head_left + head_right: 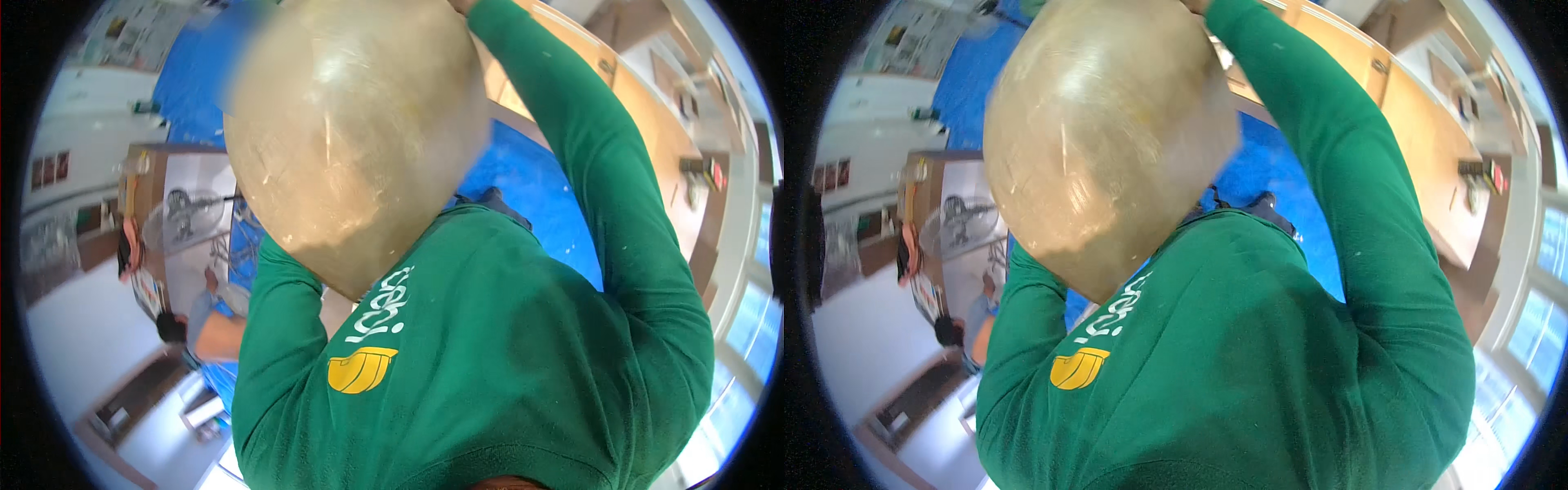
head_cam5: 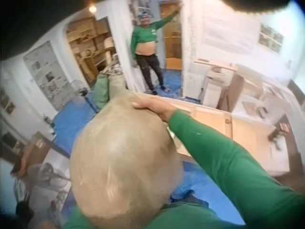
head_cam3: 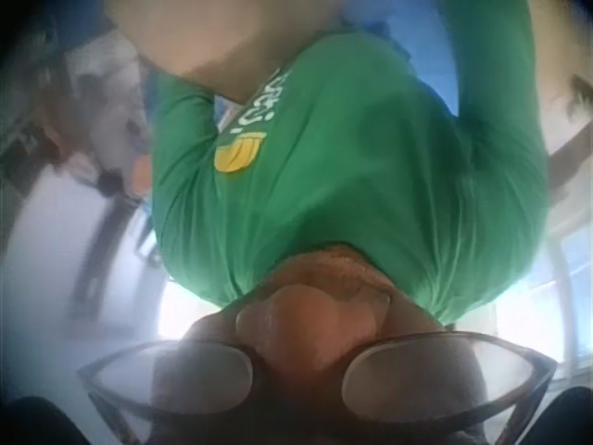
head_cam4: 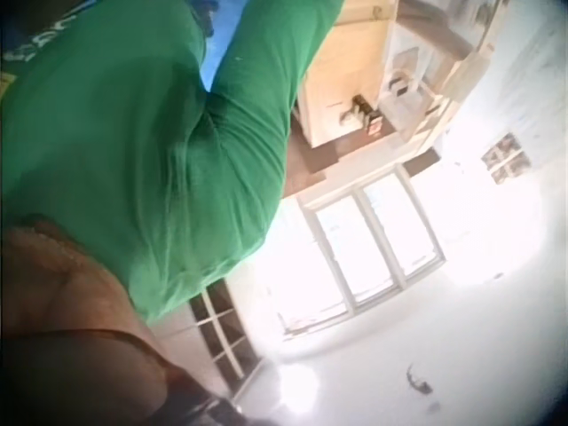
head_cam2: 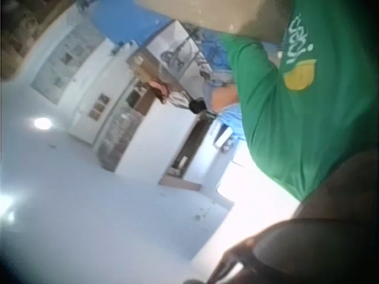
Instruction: The person aligns a laminate sheet onto a wooden panel, presses it down with their hands, and wipes the laminate surface using a cloth.
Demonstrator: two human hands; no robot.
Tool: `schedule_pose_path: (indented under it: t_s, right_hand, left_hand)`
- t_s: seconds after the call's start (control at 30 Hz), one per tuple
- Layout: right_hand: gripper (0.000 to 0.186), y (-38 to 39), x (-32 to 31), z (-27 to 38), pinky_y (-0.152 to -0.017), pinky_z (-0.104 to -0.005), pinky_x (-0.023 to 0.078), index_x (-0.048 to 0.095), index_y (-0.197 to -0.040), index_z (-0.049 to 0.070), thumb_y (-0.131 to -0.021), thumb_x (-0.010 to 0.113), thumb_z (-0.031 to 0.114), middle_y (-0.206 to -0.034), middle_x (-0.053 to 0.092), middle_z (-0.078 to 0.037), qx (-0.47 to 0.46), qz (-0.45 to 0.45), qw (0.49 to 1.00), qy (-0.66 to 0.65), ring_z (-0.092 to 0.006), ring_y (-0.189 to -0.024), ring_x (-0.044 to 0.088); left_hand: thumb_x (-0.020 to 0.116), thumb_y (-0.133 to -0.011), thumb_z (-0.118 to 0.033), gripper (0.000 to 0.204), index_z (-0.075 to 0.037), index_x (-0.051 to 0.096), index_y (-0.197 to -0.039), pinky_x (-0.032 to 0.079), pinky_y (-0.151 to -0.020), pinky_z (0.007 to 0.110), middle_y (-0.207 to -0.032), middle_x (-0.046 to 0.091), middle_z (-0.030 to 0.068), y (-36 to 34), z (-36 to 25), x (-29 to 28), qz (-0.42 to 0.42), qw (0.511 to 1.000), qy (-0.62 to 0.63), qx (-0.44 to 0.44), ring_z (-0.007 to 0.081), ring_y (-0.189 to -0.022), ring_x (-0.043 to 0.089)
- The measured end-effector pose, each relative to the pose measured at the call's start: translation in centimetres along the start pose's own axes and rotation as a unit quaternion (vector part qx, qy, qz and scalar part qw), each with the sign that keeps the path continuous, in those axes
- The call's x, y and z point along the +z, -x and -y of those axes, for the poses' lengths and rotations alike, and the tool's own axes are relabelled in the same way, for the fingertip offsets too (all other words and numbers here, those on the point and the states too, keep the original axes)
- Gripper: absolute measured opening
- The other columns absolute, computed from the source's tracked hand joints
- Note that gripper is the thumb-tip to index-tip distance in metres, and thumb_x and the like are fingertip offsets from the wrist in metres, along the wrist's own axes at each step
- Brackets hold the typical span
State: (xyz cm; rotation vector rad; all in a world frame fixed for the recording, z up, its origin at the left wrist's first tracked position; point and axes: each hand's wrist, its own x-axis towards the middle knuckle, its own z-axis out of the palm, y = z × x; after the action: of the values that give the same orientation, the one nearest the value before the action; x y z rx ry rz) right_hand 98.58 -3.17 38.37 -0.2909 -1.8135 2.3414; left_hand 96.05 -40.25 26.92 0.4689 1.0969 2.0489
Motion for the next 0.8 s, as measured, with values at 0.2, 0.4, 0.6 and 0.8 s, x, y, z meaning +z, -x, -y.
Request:
schedule_pose_path:
  t_s: [0.2, 0.4, 0.6, 0.8]
  right_hand:
    - [0.047, -5.3, -1.9, 4.9, -0.103, -0.0380, 0.054, 0.079, -0.127, -0.002, -0.096, 0.086, 0.033, -0.125, 0.079, -0.013, -0.051, -0.046, 0.976, 0.206, -0.0226, -0.111, 0.072]
    - [0.048, -2.2, 1.4, 11.4, -0.094, -0.0449, 0.057, 0.075, -0.120, -0.009, -0.102, 0.079, 0.035, -0.118, 0.077, -0.022, -0.082, -0.125, 0.801, 0.580, -0.0367, -0.110, 0.073]
    - [0.070, 14.3, 12.7, -3.7, -0.135, -0.0550, 0.025, 0.050, -0.160, 0.000, -0.106, 0.065, 0.042, -0.174, 0.038, -0.024, -0.253, -0.184, 0.725, 0.614, -0.0388, -0.164, 0.032]
    - [0.071, 22.4, 14.3, -4.9, -0.131, -0.0585, 0.033, 0.056, -0.159, 0.008, -0.102, 0.067, 0.050, -0.170, 0.047, -0.022, -0.356, 0.111, 0.789, 0.488, -0.0428, -0.159, 0.044]
  left_hand:
    - [0.060, -0.081, -0.097, 0.121, 0.002, 0.051, -0.152, 0.047, -0.118, 0.057, -0.161, 0.051, 0.0280, -4.5, 1.2, -0.6, 0.018, 0.998, -0.043, -0.029, 0.0349, -0.144, 0.056]
    - [0.059, -0.083, -0.095, 0.117, 0.001, 0.052, -0.150, 0.047, -0.119, 0.057, -0.159, 0.052, 0.0269, -7.2, 1.5, 0.5, 0.030, 0.997, -0.058, -0.028, 0.0345, -0.144, 0.056]
    - [0.058, -0.085, -0.094, 0.113, 0.000, 0.053, -0.148, 0.046, -0.119, 0.057, -0.157, 0.053, 0.0258, -7.4, 0.8, 0.2, 0.012, 0.997, -0.079, -0.013, 0.0340, -0.143, 0.056]
    - [0.056, -0.086, -0.092, 0.109, 0.000, 0.053, -0.146, 0.046, -0.119, 0.057, -0.156, 0.054, 0.0248, -7.3, 0.5, 0.3, -0.001, 0.995, -0.095, -0.014, 0.0335, -0.142, 0.057]
